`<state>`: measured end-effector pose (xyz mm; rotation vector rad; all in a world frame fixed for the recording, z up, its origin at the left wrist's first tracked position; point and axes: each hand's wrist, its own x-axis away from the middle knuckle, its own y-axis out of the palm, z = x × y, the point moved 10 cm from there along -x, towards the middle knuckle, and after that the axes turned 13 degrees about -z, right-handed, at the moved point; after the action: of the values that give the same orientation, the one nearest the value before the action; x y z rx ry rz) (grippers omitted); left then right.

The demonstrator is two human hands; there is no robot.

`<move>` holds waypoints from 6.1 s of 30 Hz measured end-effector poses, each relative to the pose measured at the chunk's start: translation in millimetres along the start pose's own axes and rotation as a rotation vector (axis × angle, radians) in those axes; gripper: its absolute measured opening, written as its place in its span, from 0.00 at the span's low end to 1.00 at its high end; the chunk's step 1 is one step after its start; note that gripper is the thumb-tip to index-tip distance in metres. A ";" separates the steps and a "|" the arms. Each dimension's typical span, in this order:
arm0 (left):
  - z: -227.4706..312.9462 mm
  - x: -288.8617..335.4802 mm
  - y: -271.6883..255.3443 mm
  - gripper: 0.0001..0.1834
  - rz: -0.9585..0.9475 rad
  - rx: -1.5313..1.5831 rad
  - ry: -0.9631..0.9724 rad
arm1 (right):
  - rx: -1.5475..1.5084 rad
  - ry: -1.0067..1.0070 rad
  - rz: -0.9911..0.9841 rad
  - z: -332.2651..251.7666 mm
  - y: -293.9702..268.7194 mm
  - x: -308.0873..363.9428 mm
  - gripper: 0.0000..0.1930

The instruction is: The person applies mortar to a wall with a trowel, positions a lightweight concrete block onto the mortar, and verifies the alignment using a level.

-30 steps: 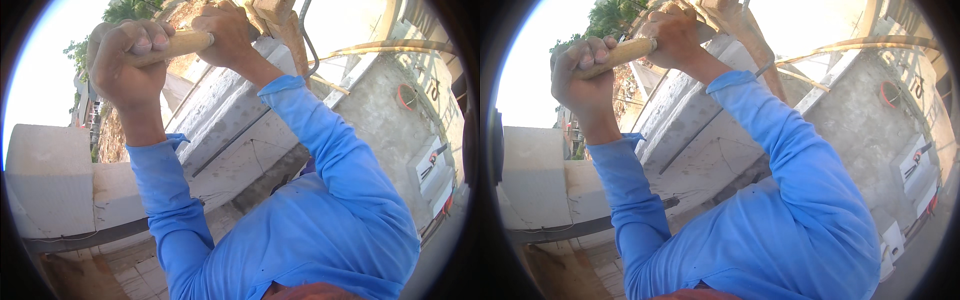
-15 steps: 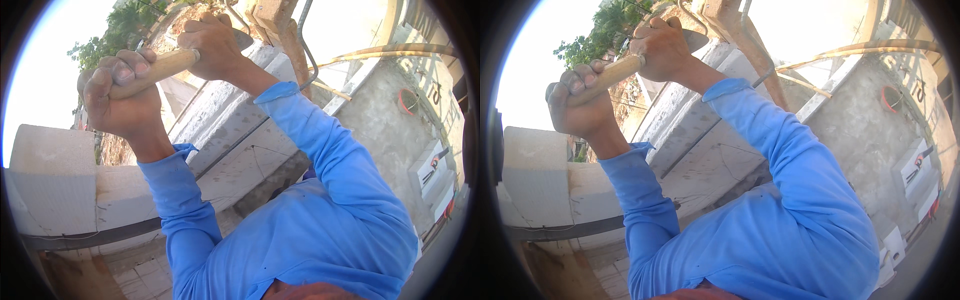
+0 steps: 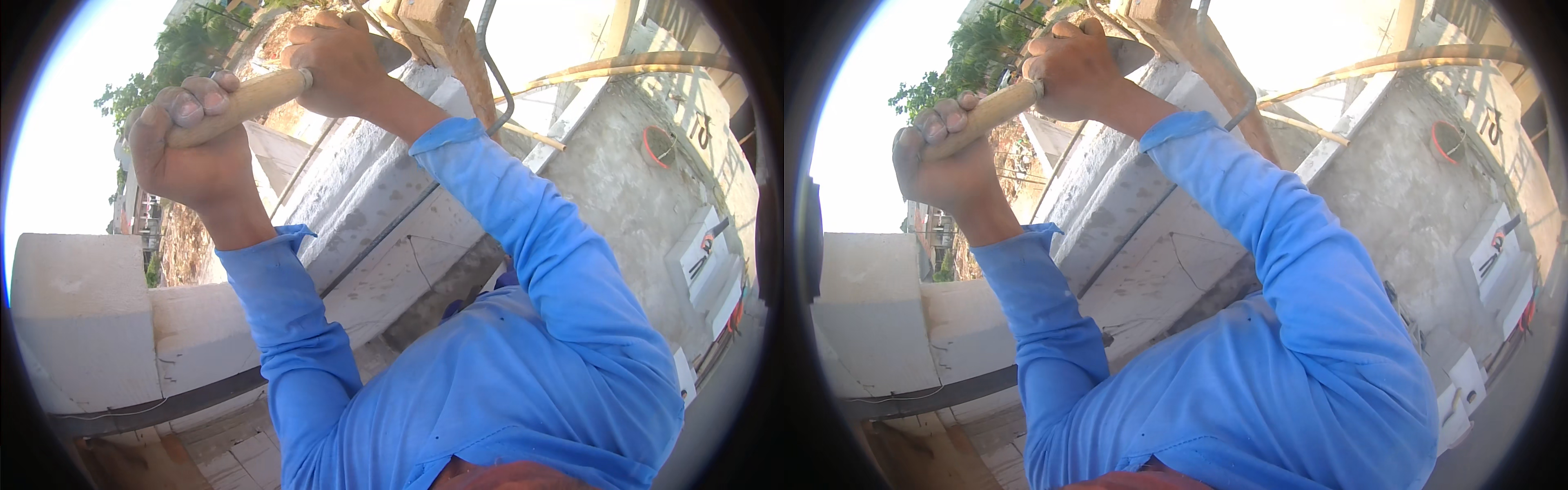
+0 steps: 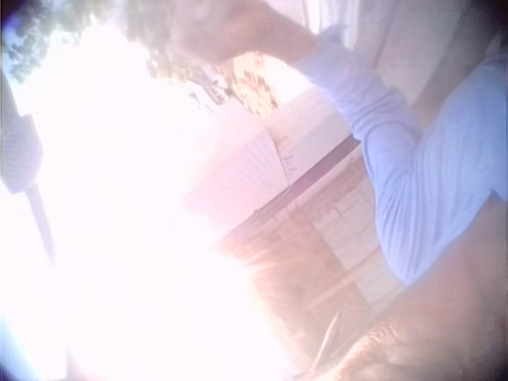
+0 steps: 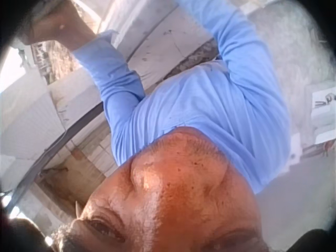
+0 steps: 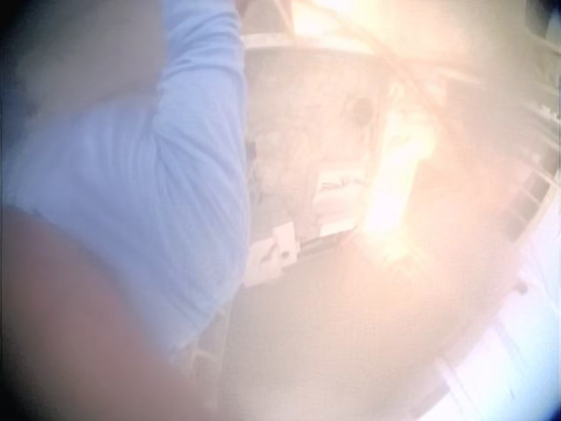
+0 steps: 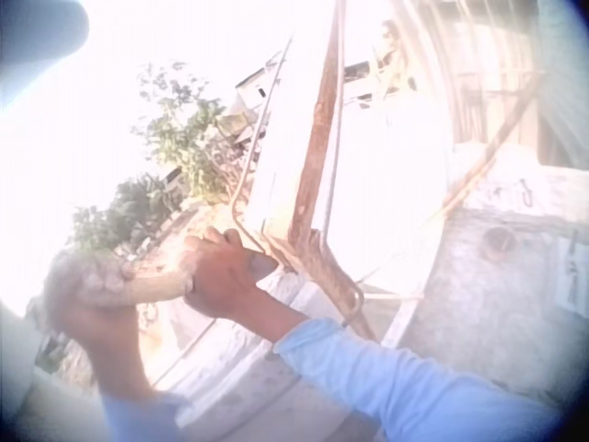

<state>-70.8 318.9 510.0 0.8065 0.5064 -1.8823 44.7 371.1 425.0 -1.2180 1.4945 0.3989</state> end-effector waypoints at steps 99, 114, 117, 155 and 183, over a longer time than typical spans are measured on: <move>67.9 147.6 8.4 0.14 0.105 -1.450 -0.282 | -1.722 -0.402 -0.690 -152.4 20.6 -1.4 0.40; 85.1 172.1 15.4 0.13 0.256 -1.451 0.053 | -1.985 -0.296 -0.613 -182.8 -11.3 16.3 0.12; 91.1 154.4 32.5 0.12 0.178 -1.529 0.009 | -2.043 -0.300 -0.541 -176.7 -36.5 4.3 0.10; 47.7 139.1 30.3 0.12 0.308 -1.344 0.173 | -1.798 -0.249 -0.687 -145.6 -40.6 -8.9 0.04; 52.8 146.5 -40.7 0.10 0.511 -1.296 -0.057 | -1.838 0.050 -0.656 -162.7 48.0 -42.3 0.04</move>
<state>-166.6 210.0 440.6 -0.0230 1.1562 -0.7884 -87.2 283.0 498.6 -2.9362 0.2971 1.3794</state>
